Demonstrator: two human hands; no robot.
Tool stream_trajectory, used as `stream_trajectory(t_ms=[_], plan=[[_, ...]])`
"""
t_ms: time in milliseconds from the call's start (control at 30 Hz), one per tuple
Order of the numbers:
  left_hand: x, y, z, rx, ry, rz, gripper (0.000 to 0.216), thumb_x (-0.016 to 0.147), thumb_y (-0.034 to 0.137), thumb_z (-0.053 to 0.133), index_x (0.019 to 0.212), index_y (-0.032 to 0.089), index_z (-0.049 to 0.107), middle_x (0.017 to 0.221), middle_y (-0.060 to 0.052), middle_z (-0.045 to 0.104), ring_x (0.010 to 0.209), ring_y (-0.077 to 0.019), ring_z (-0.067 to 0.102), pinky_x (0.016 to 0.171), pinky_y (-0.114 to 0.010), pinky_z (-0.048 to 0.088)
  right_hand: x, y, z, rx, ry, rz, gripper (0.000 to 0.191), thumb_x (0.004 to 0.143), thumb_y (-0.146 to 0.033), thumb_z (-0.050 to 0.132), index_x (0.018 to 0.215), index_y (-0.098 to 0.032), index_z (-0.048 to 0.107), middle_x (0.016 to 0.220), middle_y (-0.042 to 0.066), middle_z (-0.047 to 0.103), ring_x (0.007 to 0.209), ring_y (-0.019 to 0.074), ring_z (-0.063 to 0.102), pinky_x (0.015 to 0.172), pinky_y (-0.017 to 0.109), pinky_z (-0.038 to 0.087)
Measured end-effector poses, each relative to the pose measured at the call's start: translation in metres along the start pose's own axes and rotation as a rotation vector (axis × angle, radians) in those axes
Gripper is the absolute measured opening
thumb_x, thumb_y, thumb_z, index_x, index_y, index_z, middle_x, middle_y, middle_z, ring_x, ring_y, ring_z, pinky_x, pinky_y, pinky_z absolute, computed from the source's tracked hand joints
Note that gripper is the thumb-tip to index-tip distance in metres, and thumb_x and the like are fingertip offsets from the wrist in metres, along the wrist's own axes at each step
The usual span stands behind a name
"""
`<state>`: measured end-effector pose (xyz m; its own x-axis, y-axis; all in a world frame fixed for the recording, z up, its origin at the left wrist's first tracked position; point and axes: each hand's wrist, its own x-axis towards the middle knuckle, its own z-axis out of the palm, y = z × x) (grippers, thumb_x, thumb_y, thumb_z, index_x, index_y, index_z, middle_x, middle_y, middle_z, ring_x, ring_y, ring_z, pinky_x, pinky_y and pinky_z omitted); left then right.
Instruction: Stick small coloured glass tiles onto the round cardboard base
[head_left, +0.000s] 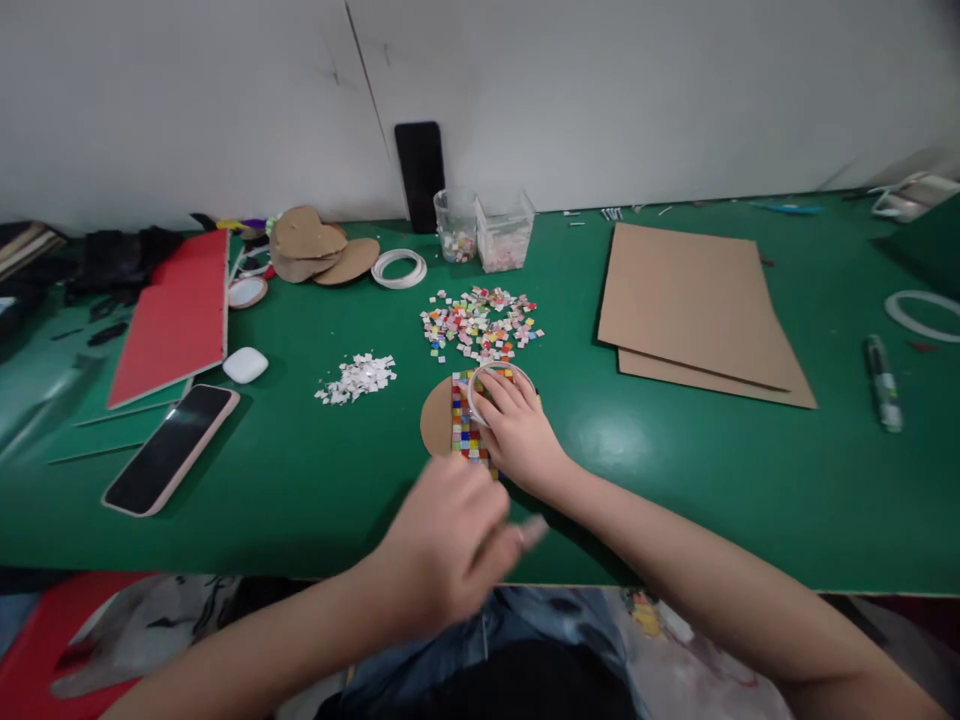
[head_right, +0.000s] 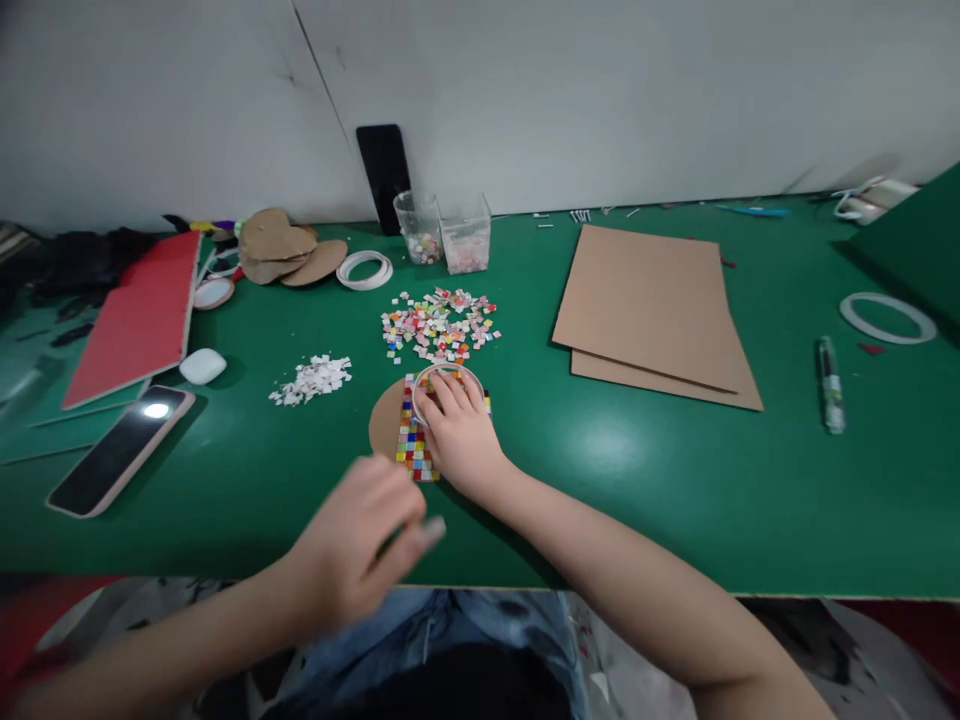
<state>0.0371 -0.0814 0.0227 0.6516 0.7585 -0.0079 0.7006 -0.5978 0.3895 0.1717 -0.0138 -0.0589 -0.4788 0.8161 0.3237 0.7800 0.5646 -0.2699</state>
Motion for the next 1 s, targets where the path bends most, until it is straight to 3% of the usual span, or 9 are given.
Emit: stream_trajectory(t_ms=[100, 167, 233, 300, 433, 567, 733, 833, 1000], plan=[[-0.013, 0.029, 0.007, -0.333, -0.484, 0.328, 0.021, 0.083, 0.035, 0.049, 0.068, 0.02, 0.051, 0.064, -0.001, 0.058, 0.057, -0.0152, 0.05, 0.048, -0.026, 0.031, 0.0, 0.0, -0.002, -0.004, -0.002, 0.003, 0.036, 0.083, -0.017, 0.04, 0.117, -0.012, 0.054, 0.127, 0.014, 0.048, 0.122, 0.0254, 0.038, 0.106, 0.046, 0.021], [-0.019, 0.037, 0.019, -0.425, -0.669, 0.427, 0.024, 0.079, 0.023, 0.052, 0.056, 0.021, 0.043, 0.053, 0.001, 0.052, 0.046, -0.0136, 0.045, 0.039, -0.025, 0.023, -0.001, 0.0, -0.003, -0.008, -0.006, -0.001, 0.037, 0.083, -0.016, 0.04, 0.118, -0.012, 0.053, 0.127, 0.014, 0.048, 0.122, 0.0252, 0.037, 0.106, 0.046, 0.021], [-0.019, 0.033, 0.027, -0.546, -0.787, 0.479, 0.036, 0.077, 0.022, 0.052, 0.048, 0.02, 0.032, 0.043, 0.003, 0.04, 0.039, -0.0115, 0.038, 0.037, -0.023, 0.022, -0.001, -0.001, -0.004, -0.01, -0.011, -0.004, 0.038, 0.084, -0.017, 0.04, 0.119, -0.013, 0.053, 0.127, 0.014, 0.048, 0.122, 0.0249, 0.037, 0.106, 0.046, 0.021], [-0.013, 0.021, 0.024, -0.609, -0.667, 0.366, 0.031, 0.079, 0.023, 0.049, 0.051, 0.019, 0.036, 0.047, 0.003, 0.043, 0.044, -0.0112, 0.041, 0.041, -0.022, 0.026, 0.0, -0.001, -0.005, -0.011, -0.017, -0.006, 0.039, 0.083, -0.017, 0.04, 0.12, -0.012, 0.052, 0.127, 0.014, 0.048, 0.122, 0.0246, 0.037, 0.107, 0.045, 0.02], [0.002, -0.007, -0.003, -0.587, -0.178, -0.213, 0.037, 0.089, 0.03, 0.031, 0.056, 0.018, 0.039, 0.053, 0.003, 0.044, 0.052, -0.0097, 0.041, 0.051, -0.022, 0.029, 0.0, -0.001, -0.004, -0.012, -0.028, -0.006, 0.041, 0.083, -0.015, 0.04, 0.122, -0.012, 0.051, 0.128, 0.014, 0.047, 0.123, 0.0243, 0.036, 0.107, 0.045, 0.019], [-0.001, -0.008, -0.015, -0.739, -0.226, -0.316, 0.037, 0.085, 0.041, 0.042, 0.057, 0.017, 0.042, 0.051, 0.006, 0.038, 0.047, -0.0072, 0.033, 0.046, -0.02, 0.025, 0.0, 0.0, -0.004, -0.007, -0.027, -0.003, 0.04, 0.083, -0.016, 0.04, 0.121, -0.013, 0.051, 0.129, 0.013, 0.047, 0.123, 0.024, 0.036, 0.106, 0.046, 0.02], [-0.006, 0.007, -0.01, -0.823, -0.35, -0.215, 0.039, 0.086, 0.04, 0.04, 0.056, 0.016, 0.043, 0.051, 0.005, 0.039, 0.049, -0.0067, 0.033, 0.046, -0.02, 0.025, 0.0, 0.0, -0.004, -0.006, -0.024, -0.006, 0.039, 0.083, -0.016, 0.04, 0.12, -0.013, 0.051, 0.128, 0.013, 0.047, 0.122, 0.0238, 0.037, 0.106, 0.046, 0.02], [0.0, 0.0, -0.013, -0.822, -0.261, -0.252, 0.038, 0.087, 0.039, 0.04, 0.058, 0.016, 0.048, 0.05, 0.005, 0.043, 0.048, -0.0066, 0.038, 0.048, -0.019, 0.029, 0.0, 0.001, -0.003, -0.006, -0.018, -0.01, 0.039, 0.083, -0.016, 0.041, 0.12, -0.013, 0.051, 0.128, 0.013, 0.048, 0.122, 0.024, 0.037, 0.106, 0.046, 0.021], [0.013, -0.026, -0.022, -1.031, -0.078, -0.4, 0.036, 0.088, 0.042, 0.034, 0.066, 0.017, 0.048, 0.043, 0.007, 0.04, 0.038, -0.0065, 0.038, 0.044, -0.019, 0.034, 0.001, 0.003, -0.003, 0.025, -0.014, -0.016, 0.035, 0.084, -0.017, 0.041, 0.116, -0.013, 0.054, 0.126, 0.014, 0.05, 0.12, 0.0248, 0.04, 0.104, 0.046, 0.025]])
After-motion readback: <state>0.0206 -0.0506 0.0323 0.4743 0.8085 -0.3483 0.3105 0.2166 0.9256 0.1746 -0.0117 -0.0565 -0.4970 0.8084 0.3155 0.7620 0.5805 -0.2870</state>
